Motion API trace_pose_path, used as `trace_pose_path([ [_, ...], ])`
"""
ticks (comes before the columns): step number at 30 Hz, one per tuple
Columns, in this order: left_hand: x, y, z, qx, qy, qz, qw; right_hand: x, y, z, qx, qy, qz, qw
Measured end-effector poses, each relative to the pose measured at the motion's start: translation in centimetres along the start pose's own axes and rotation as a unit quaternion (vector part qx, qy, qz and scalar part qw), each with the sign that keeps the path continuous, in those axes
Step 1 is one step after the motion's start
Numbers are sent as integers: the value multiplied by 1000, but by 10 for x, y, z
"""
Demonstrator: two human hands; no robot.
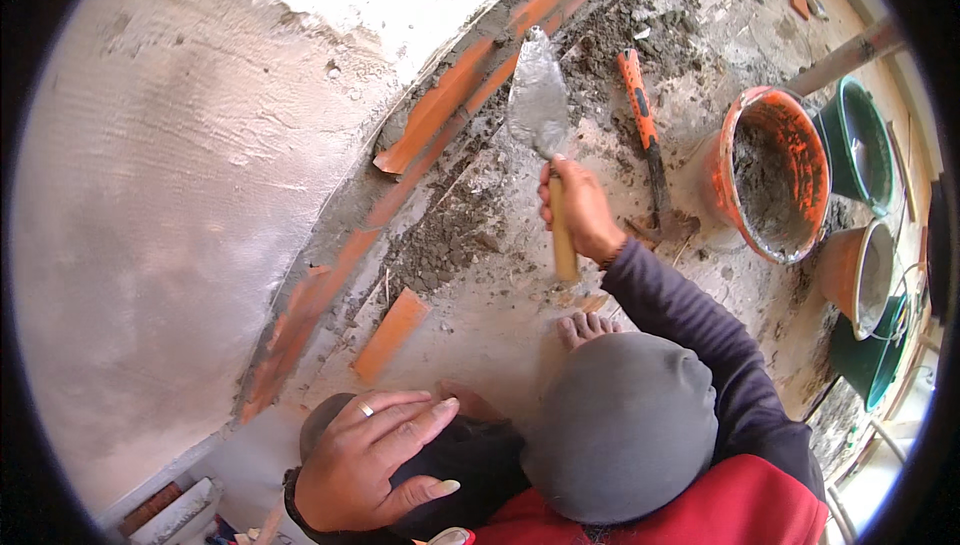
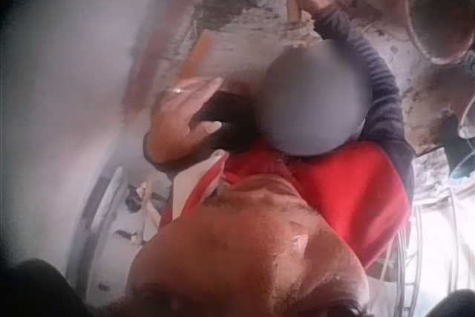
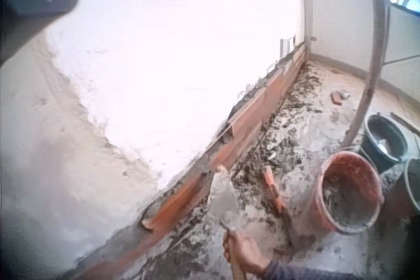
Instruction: The person applies mortar to tiles with a trowel, places the tiles onto a wall, and taps them into position with a hammer.
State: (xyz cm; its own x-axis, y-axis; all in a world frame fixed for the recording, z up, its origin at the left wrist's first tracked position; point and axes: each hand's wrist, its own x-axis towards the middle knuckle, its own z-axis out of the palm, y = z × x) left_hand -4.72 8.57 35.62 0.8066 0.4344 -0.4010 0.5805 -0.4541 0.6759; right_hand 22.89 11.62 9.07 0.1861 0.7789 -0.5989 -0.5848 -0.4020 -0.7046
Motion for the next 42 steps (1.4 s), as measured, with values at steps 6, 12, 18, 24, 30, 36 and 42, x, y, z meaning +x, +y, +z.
trace_pose_path([
  [6,-6,-1,2,15,-4,-90,996,50,59,59,-3,-10,-135,991],
  [12,-14,-1,3,-4,-10,-155,988,68,65,85,0,27,-98,995],
  [18,-8,-4,3,3,-18,-188,982,57,56,87,199,-78,40,976],
  [24,-4,-6,1,-8,-19,-180,983,33,58,77,340,-236,106,904],
  [30,-7,-3,2,-6,-15,-175,984,54,47,71,509,-288,131,801],
  [36,-8,-2,3,-14,-17,-189,982,47,24,88,505,-345,112,783],
  [42,-7,-5,3,-22,-16,-188,982,44,27,84,471,-358,117,797],
])
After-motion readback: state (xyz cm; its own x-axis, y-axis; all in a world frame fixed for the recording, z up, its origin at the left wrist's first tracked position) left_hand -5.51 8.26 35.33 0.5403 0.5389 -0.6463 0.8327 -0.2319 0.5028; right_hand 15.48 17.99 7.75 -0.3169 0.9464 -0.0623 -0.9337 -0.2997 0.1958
